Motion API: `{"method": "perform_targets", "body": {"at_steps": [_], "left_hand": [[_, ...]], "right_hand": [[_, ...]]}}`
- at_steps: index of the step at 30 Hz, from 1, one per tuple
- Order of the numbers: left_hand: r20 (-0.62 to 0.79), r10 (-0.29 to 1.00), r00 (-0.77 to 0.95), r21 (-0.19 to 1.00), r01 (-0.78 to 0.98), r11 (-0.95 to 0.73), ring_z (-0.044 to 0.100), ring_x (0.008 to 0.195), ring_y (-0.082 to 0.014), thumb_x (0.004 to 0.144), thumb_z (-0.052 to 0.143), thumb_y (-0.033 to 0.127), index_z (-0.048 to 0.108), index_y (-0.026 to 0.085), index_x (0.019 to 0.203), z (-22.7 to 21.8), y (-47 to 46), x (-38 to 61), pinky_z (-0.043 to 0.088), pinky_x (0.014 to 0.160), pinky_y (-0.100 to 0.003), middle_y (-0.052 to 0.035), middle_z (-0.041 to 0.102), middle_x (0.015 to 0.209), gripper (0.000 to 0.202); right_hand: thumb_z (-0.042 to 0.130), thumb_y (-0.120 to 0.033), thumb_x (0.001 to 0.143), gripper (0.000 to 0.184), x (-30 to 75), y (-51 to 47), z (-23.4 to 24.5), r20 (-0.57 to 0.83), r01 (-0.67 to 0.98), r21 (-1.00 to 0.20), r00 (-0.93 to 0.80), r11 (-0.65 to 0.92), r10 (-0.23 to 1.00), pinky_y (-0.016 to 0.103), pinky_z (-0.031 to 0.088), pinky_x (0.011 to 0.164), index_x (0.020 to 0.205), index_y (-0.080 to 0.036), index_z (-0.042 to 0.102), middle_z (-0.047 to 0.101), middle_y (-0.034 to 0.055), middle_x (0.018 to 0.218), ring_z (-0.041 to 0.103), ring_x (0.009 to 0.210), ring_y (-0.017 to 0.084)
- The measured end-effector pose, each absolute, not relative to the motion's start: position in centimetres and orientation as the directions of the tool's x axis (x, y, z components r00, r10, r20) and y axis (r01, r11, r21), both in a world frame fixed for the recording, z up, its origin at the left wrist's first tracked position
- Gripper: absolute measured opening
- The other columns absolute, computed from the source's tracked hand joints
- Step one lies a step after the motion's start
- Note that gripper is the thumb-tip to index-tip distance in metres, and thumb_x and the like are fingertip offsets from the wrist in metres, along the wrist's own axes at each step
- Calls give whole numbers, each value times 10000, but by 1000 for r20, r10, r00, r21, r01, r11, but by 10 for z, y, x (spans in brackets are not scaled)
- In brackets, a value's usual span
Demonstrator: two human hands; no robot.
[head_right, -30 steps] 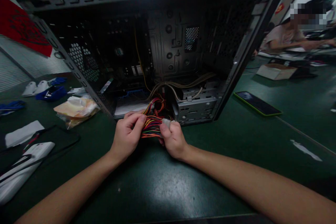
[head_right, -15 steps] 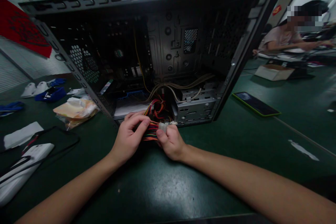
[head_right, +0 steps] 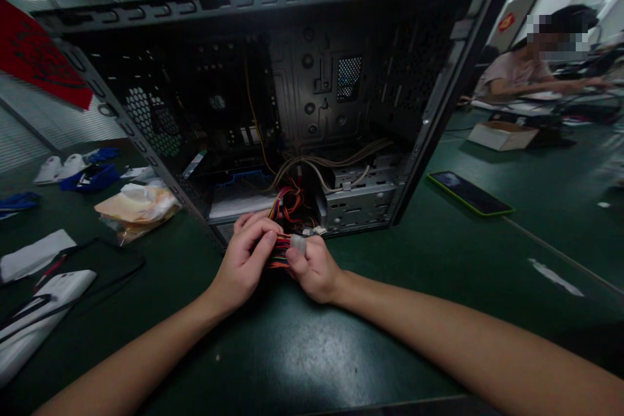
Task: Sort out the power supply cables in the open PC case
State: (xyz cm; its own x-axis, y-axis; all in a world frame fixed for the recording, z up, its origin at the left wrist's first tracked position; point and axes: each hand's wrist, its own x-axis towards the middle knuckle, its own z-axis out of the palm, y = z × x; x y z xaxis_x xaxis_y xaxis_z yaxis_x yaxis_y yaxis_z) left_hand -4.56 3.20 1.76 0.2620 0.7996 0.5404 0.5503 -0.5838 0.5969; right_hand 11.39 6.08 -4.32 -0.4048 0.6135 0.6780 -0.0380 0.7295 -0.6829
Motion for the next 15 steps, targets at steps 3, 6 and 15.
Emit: {"method": "perform_targets", "body": {"at_steps": [3, 6, 15], "left_hand": [[522, 830, 195, 665, 518, -539, 579, 965, -203, 991, 409, 301, 580, 226, 852, 17, 31, -45, 298, 1037, -370, -8, 666, 887, 233], [502, 849, 166, 690, 514, -509, 572, 939, -205, 999, 388, 315, 581, 227, 854, 17, 32, -44, 317, 1022, -367, -11, 666, 884, 257], [527, 792, 308, 548, 589, -594, 576, 1035, -221, 952, 439, 290, 549, 224, 891, 18, 34, -46, 289, 1026, -389, -34, 664, 944, 142]], "right_hand": [[278, -551, 1024, 588, 113, 61, -42, 677, -52, -686, -412, 726, 610, 263, 357, 498, 600, -199, 483, 481, -11, 498, 447, 460, 116], [277, -555, 1022, 587, 113, 61, -41, 669, -66, -696, -422, 715, 612, 264, 359, 498, 607, -199, 490, 484, -10, 503, 449, 463, 117], [258, -583, 1019, 631, 113, 62, -46, 593, -61, -780, -391, 623, 704, 250, 366, 481, 575, -193, 480, 475, -15, 469, 441, 437, 111]]}}
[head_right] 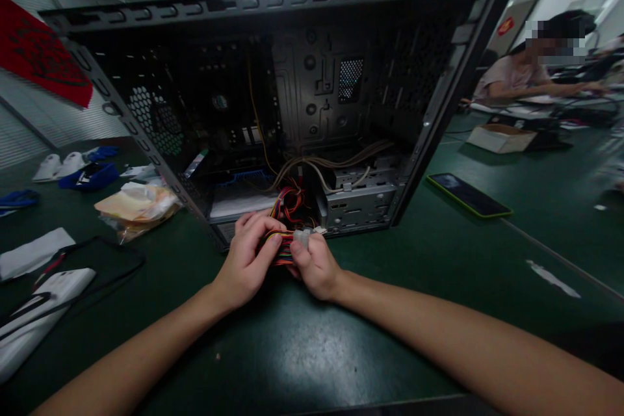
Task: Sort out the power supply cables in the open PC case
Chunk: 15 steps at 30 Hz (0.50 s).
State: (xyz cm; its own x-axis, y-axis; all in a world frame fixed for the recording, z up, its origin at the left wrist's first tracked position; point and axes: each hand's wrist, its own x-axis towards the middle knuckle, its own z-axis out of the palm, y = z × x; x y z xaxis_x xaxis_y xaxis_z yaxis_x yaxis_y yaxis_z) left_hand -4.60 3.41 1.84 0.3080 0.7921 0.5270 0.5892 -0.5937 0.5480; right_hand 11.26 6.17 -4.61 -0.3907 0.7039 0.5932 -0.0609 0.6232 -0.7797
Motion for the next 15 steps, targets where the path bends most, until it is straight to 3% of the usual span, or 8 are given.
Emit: {"method": "perform_targets", "body": {"at_steps": [9, 15], "left_hand": [[517, 802, 299, 583, 563, -586, 564, 1077, -205, 1002, 309, 239, 535, 221, 846, 16, 32, -47, 254, 1071, -395, -33, 669, 947, 275], [530, 775, 344, 522, 589, -617, 561, 1032, -209, 1011, 338, 274, 529, 217, 876, 15, 36, -49, 276, 1043, -404, -33, 648, 919, 241]], "right_hand": [[248, -607, 1007, 633, 114, 61, -44, 616, -24, -729, -459, 684, 640, 266, 381, 508, 588, -201, 494, 508, 0, 495, 467, 466, 125], [257, -585, 1014, 614, 113, 62, -42, 623, -56, -735, -452, 676, 639, 257, 369, 483, 593, -201, 484, 495, -5, 484, 457, 451, 120]]}}
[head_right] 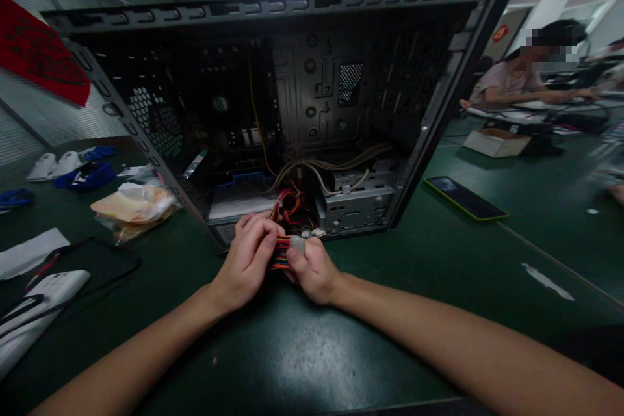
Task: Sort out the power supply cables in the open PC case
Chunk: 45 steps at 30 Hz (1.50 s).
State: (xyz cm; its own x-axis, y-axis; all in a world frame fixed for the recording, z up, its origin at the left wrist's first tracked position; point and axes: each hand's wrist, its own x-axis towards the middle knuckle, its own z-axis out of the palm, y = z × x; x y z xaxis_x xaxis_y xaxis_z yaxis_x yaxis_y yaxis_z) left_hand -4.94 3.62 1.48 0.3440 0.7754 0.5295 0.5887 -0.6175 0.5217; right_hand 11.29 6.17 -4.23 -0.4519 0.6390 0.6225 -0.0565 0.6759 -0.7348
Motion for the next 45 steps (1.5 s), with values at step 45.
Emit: {"method": "perform_targets", "body": {"at_steps": [45], "left_hand": [[559, 766, 317, 565, 530, -632, 601, 970, -209, 962, 411, 233, 551, 208, 901, 13, 33, -47, 291, 1014, -386, -40, 666, 933, 154]], "right_hand": [[260, -640, 997, 681, 111, 64, -47, 519, -109, -848, -376, 519, 768, 232, 363, 463, 564, -179, 513, 479, -10, 461, 456, 433, 104]]}}
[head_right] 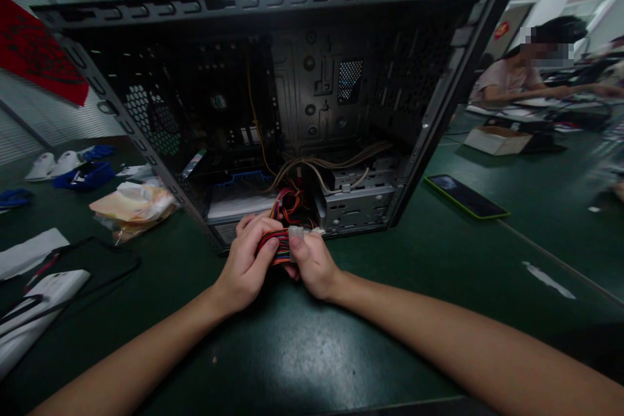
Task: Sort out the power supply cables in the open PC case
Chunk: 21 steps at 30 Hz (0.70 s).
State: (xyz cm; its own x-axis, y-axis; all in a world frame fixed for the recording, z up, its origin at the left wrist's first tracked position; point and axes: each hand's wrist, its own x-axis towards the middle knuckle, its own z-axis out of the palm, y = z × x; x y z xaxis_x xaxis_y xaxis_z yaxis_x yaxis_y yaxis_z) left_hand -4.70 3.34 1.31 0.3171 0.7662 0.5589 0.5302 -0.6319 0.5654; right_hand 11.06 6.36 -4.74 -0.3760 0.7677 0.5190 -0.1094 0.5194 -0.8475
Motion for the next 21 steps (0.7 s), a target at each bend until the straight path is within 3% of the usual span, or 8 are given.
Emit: {"method": "perform_targets", "body": {"at_steps": [21], "left_hand": [[531, 771, 352, 549, 550, -629, 585, 1006, -214, 925, 472, 241, 583, 210, 869, 19, 33, -47, 266, 1034, -397, -25, 658, 899, 128]], "right_hand": [[260, -656, 987, 674, 108, 62, -48, 541, -158, -836, -394, 526, 743, 232, 327, 438, 552, -190, 479, 452, -14, 453, 415, 414, 100]]}}
